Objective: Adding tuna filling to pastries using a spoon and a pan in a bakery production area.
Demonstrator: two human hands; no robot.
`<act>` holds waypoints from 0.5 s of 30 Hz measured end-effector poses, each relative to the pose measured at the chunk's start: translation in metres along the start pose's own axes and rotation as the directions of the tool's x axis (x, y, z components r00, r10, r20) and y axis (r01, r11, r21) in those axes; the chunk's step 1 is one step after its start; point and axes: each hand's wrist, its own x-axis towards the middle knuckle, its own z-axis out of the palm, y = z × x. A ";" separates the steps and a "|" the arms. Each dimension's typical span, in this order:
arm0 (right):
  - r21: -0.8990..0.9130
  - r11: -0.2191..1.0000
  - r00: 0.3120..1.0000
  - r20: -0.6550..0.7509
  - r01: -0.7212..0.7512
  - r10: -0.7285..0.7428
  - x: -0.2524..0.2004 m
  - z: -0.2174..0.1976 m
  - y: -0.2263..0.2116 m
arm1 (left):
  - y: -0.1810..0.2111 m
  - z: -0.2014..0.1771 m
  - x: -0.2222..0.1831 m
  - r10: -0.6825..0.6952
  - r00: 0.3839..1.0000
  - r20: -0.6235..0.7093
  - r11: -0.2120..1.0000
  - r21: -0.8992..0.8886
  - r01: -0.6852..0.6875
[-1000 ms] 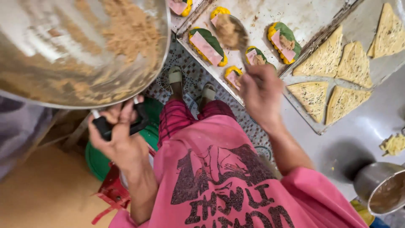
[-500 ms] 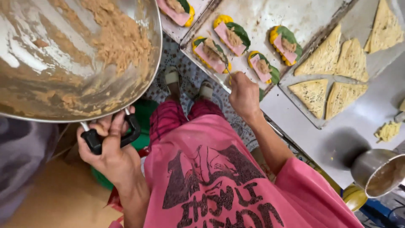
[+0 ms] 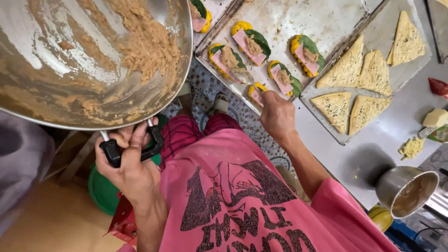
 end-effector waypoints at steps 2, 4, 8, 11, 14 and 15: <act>-0.006 1.000 1.000 -0.003 0.012 -0.012 0.001 -0.004 0.002 | -0.004 -0.001 -0.001 0.003 1.000 0.014 0.998 -0.064 -0.002; -0.008 1.000 1.000 -0.009 0.024 -0.024 0.006 -0.010 0.000 | -0.004 -0.001 -0.001 0.010 1.000 0.027 0.992 -0.127 -0.007; 0.010 0.999 0.999 -0.041 0.036 -0.036 0.015 -0.013 -0.001 | -0.002 -0.001 -0.002 -0.010 1.000 -0.008 0.990 -0.139 0.009; -0.039 0.995 0.993 -0.073 0.093 -0.095 0.005 -0.014 0.006 | -0.008 -0.009 -0.002 0.003 1.000 0.012 0.987 -0.158 -0.001; -0.044 0.996 0.996 -0.054 0.075 -0.077 -0.007 -0.012 0.013 | -0.008 -0.006 -0.001 0.008 1.000 -0.008 0.974 -0.225 -0.009; -0.028 0.998 0.998 -0.034 0.049 -0.050 -0.010 -0.011 0.016 | -0.006 -0.001 0.000 0.010 0.999 -0.034 0.952 -0.307 -0.020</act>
